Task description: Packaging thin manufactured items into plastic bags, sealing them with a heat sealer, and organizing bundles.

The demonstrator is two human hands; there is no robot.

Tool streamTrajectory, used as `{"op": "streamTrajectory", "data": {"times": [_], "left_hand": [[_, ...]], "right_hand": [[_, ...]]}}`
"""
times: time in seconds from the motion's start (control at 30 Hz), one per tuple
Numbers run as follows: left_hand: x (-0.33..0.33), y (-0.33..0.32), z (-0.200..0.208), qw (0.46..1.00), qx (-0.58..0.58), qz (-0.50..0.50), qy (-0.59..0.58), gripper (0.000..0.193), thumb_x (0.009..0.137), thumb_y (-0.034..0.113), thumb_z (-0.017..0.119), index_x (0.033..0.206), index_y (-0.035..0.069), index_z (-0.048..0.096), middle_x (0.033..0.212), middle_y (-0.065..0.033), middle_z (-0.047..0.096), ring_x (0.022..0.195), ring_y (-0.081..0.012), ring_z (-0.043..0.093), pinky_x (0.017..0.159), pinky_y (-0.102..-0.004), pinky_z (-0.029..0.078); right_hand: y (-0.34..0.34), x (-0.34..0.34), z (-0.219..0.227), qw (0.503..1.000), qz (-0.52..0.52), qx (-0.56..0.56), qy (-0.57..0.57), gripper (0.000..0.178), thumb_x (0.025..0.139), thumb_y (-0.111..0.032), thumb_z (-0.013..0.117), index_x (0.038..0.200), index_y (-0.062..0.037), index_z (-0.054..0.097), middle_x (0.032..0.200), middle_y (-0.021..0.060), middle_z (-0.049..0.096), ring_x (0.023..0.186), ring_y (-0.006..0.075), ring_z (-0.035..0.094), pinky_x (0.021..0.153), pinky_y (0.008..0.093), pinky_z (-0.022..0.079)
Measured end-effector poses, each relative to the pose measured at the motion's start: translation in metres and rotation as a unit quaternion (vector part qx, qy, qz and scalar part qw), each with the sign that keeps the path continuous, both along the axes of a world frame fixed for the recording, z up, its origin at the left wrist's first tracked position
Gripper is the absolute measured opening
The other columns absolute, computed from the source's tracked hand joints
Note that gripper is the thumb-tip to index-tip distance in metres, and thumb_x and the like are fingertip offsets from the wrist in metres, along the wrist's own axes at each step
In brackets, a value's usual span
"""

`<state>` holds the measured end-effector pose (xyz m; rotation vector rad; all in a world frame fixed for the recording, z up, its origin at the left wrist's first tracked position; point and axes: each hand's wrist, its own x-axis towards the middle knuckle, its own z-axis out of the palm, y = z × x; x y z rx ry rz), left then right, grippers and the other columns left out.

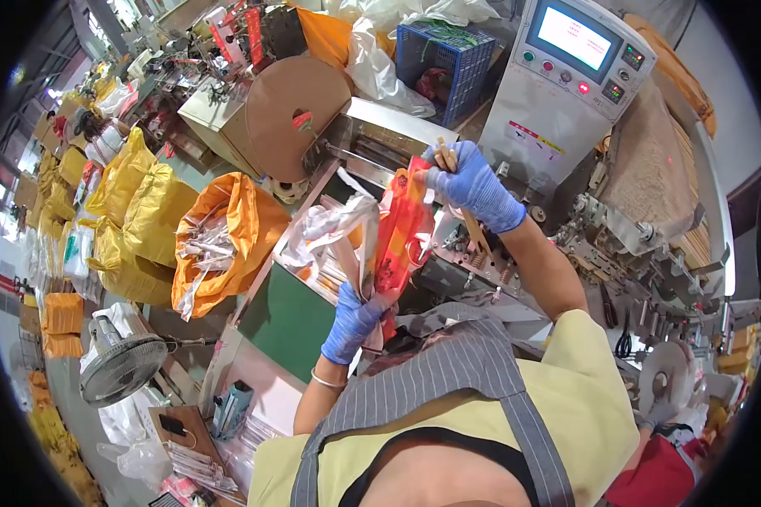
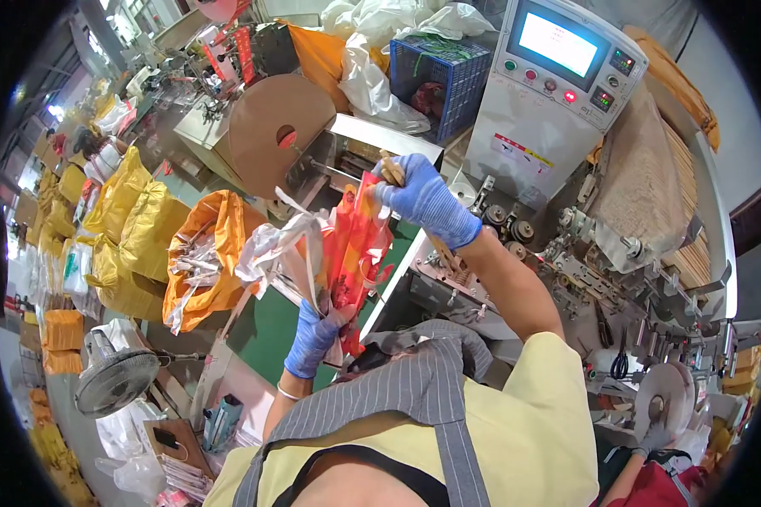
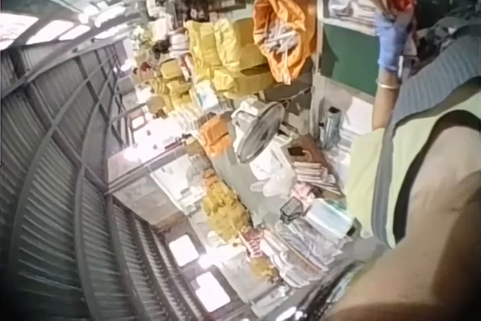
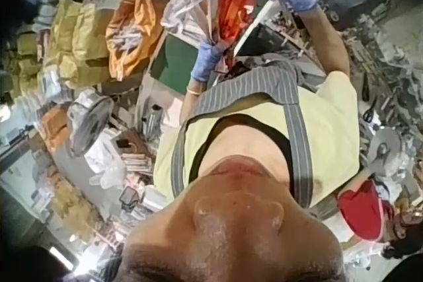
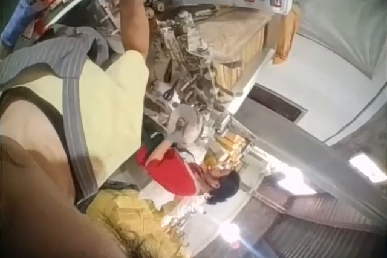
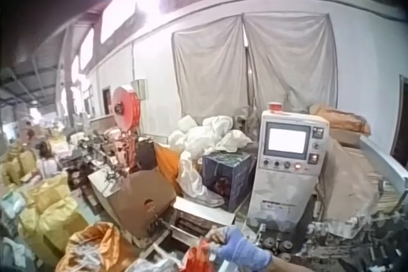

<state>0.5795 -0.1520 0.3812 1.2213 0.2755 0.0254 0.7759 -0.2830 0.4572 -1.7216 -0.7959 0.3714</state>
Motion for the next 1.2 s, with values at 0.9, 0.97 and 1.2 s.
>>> {"op": "streamTrajectory", "data": {"times": [0.9, 0.97, 1.2], "left_hand": [[0.024, -0.018, -0.028, 0.991, 0.126, 0.030, -0.040, 0.025, 0.075, 0.002, 0.057, 0.099, -0.001, 0.051, 0.065, -0.0030, 0.053, 0.050, -0.0089, 0.049, 0.044, -0.0242, 0.039], [0.024, -0.022, -0.032, 0.975, 0.193, 0.089, -0.057, 0.016, 0.077, 0.009, 0.059, 0.092, 0.003, 0.058, 0.061, -0.0011, 0.055, 0.050, -0.0069, 0.049, 0.044, -0.0221, 0.039], [0.005, 0.002, -0.041, 0.998, -0.041, 0.028, 0.032, 0.042, 0.073, -0.002, 0.057, 0.112, 0.005, 0.042, 0.070, -0.0027, 0.050, 0.045, -0.0086, 0.039, 0.041, -0.0225, 0.029]], "right_hand": [[-0.003, -0.036, -0.031, 0.975, -0.159, 0.110, 0.108, 0.021, 0.079, -0.020, 0.061, 0.066, -0.0046, 0.055, 0.049, -0.0017, 0.047, 0.040, 0.0047, 0.042, 0.036, 0.0204, 0.031], [0.000, -0.022, -0.049, 0.970, -0.201, 0.138, -0.003, 0.024, 0.081, -0.020, 0.059, 0.063, -0.0050, 0.057, 0.047, -0.0024, 0.046, 0.039, 0.0053, 0.042, 0.036, 0.0207, 0.031], [-0.058, 0.052, 0.000, 0.836, -0.362, 0.408, 0.055, 0.009, 0.085, -0.013, 0.049, 0.080, -0.0071, 0.055, 0.062, -0.0024, 0.050, 0.047, 0.0060, 0.043, 0.044, 0.0216, 0.038]]}}
